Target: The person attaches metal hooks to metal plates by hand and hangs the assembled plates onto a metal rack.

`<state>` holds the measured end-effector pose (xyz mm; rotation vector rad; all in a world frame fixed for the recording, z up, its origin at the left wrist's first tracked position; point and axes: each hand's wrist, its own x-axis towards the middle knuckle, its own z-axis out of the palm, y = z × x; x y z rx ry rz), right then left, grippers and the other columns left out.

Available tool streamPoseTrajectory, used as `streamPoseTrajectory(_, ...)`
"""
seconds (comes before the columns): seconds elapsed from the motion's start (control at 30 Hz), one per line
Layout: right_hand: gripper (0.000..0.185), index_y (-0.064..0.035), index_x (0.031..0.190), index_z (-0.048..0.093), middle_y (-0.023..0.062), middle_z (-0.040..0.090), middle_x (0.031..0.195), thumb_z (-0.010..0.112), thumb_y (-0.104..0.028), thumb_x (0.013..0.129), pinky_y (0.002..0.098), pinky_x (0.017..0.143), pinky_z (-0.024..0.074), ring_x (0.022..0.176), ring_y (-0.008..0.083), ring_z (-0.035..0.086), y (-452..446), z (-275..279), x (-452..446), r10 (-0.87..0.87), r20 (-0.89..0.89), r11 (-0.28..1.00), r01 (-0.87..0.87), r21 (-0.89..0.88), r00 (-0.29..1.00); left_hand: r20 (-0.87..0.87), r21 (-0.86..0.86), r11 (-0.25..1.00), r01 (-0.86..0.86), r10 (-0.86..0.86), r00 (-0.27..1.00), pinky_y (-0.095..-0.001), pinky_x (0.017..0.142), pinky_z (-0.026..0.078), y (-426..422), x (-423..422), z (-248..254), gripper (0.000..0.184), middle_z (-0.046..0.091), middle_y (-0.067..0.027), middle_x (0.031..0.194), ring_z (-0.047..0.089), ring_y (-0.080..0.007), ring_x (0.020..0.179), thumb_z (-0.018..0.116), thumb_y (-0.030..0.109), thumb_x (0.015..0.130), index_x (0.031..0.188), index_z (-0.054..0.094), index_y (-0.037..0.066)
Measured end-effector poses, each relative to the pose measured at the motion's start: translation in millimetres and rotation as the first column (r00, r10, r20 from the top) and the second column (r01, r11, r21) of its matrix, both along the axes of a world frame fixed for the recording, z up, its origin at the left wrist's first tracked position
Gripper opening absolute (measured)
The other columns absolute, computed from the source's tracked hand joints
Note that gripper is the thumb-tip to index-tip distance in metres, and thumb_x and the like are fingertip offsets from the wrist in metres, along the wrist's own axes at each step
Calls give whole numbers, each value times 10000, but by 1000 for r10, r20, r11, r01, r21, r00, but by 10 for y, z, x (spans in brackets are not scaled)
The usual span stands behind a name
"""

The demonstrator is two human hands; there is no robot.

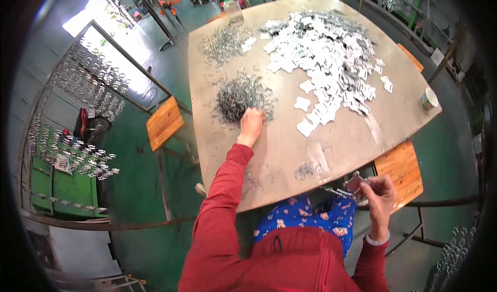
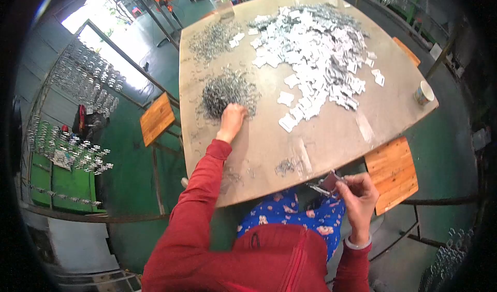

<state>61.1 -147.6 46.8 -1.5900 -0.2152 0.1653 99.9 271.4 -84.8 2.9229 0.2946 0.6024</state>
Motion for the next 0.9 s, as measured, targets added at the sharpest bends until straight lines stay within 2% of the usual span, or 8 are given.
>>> streamPoseTrajectory(0.1, 166, -9, 810, 531, 44, 607, 724, 685, 35, 767, 213, 559, 466, 620, 88, 585, 49, 9, 40, 4, -5, 999, -4, 39, 1000, -14, -29, 994, 109, -110, 994, -424, 698, 479, 61, 18, -77, 83, 563, -146, 778, 565, -324, 830, 617, 99, 762, 746, 589, 22)
streamPoseTrajectory(0.23, 169, -8, 811, 527, 53, 616, 725, 682, 40, 766, 212, 546, 467, 611, 93, 589, 68, -33, 75, 31, -4, 996, -30, 87, 1000, -127, 72, 988, 134, -125, 984, -413, 737, 471, -34, -117, -22, 116, 511, -166, 893, 526, -325, 880, 507, 17, 804, 916, 478, 3)
streamPoseTrajectory(0.43, 175, -16, 807, 519, 54, 622, 739, 676, 51, 766, 212, 554, 473, 616, 92, 594, 17, -2, 37, 61, -22, 994, -59, 92, 998, 87, 153, 977, 149, -164, 983, -380, 748, 487, -187, -169, 389, 153, 496, -159, 881, 537, -296, 858, 469, -41, 767, 910, 466, 13)
streamPoseTrajectory(0.57, 177, -18, 816, 523, 48, 620, 738, 678, 52, 763, 203, 555, 469, 617, 83, 587, -1, 27, 2, 76, -2, 993, -75, 92, 997, -165, 44, 999, 15, -8, 986, -390, 717, 491, -101, -8, 272, 64, 495, -173, 904, 532, -292, 883, 483, -23, 791, 835, 512, 13)
streamPoseTrajectory(0.7, 177, -16, 813, 527, 42, 614, 737, 679, 56, 759, 199, 558, 466, 620, 81, 586, -70, -19, -76, 47, 34, 996, -49, 69, 998, 234, 135, 990, 29, -60, 970, -421, 677, 495, -285, -66, 620, 65, 586, -151, 847, 599, -320, 768, 585, 83, 797, 819, 553, 31)
streamPoseTrajectory(0.73, 178, -16, 812, 528, 40, 612, 736, 681, 56, 757, 199, 560, 466, 623, 80, 584, -70, -23, -104, 37, 27, 997, -39, 66, 999, 338, 67, 997, 31, -52, 940, -428, 658, 493, -339, -48, 637, 100, 610, -121, 786, 604, -332, 680, 619, 135, 804, 828, 577, 48)
streamPoseTrajectory(0.83, 177, -15, 816, 531, 34, 605, 729, 680, 58, 755, 199, 569, 461, 635, 74, 577, -72, -87, -179, 4, 12, 997, -5, 82, 1000, 301, -370, 918, 142, -26, 953, -395, 668, 497, -743, -90, 742, 86, 617, -122, 817, 607, -315, 700, 612, 125, 818, 851, 606, 46)
streamPoseTrajectory(0.9, 173, -16, 813, 533, 29, 599, 723, 678, 58, 754, 200, 576, 456, 643, 70, 571, -58, -115, -206, -10, 23, 996, 8, 86, 1000, 87, -729, 676, 108, -65, 994, -295, 660, 494, -1162, -193, 844, 176, 641, -85, 834, 619, -190, 778, 635, 177, 844, 917, 613, 18)
